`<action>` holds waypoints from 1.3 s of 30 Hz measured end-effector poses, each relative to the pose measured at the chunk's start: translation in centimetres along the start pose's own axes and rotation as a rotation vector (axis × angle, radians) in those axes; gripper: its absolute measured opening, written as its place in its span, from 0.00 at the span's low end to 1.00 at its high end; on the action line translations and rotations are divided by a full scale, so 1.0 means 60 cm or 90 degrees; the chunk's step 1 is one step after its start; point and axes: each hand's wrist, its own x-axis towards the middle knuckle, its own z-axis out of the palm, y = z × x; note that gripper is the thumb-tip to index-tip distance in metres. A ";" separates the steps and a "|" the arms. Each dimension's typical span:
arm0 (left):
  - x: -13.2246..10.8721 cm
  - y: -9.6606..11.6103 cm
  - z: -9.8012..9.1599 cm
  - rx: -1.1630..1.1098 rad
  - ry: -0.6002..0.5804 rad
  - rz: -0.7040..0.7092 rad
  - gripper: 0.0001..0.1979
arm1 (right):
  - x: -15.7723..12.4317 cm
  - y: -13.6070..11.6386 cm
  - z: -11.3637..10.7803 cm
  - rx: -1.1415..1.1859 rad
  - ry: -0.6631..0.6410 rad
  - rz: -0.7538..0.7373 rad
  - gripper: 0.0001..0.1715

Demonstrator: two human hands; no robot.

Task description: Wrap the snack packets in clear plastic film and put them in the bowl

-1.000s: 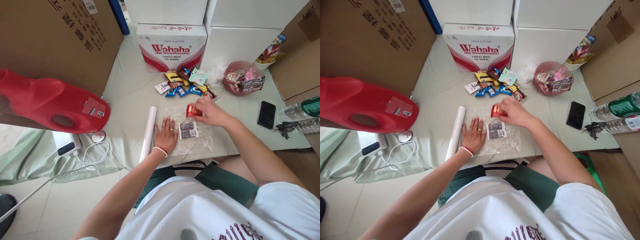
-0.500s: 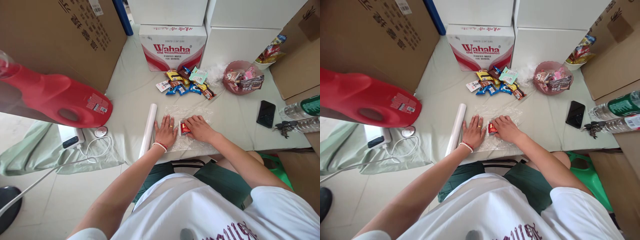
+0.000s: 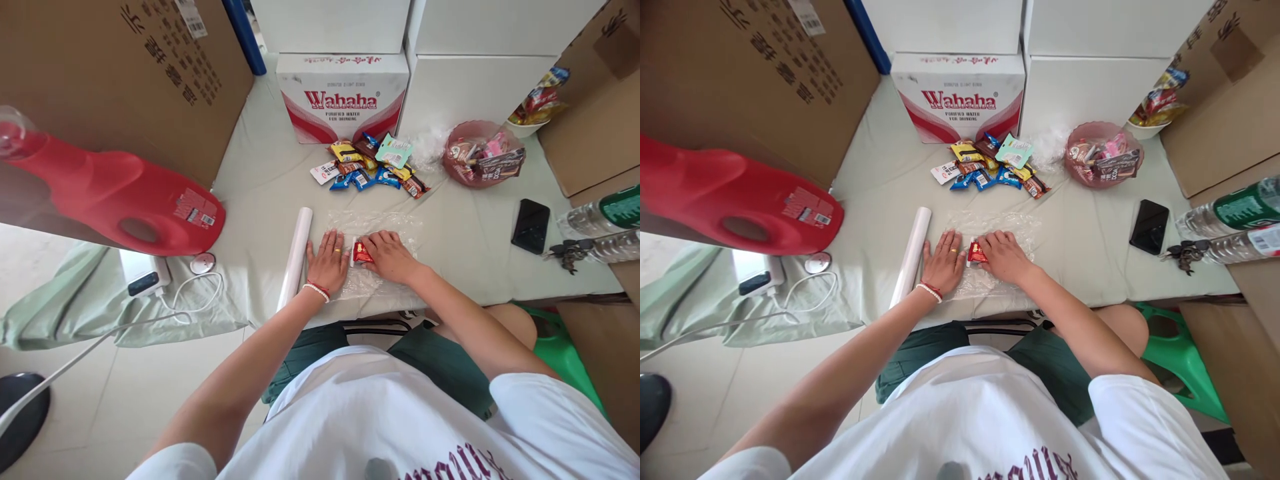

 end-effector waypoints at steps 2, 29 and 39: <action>0.004 -0.006 -0.004 -0.046 0.002 -0.020 0.31 | -0.004 0.003 0.009 0.016 0.002 -0.003 0.41; -0.028 -0.158 -0.082 -0.380 -0.110 0.201 0.14 | -0.146 0.055 0.003 0.481 0.206 0.093 0.12; -0.047 -0.106 -0.116 -0.296 -0.141 0.484 0.28 | -0.107 0.072 0.005 0.597 0.138 0.250 0.19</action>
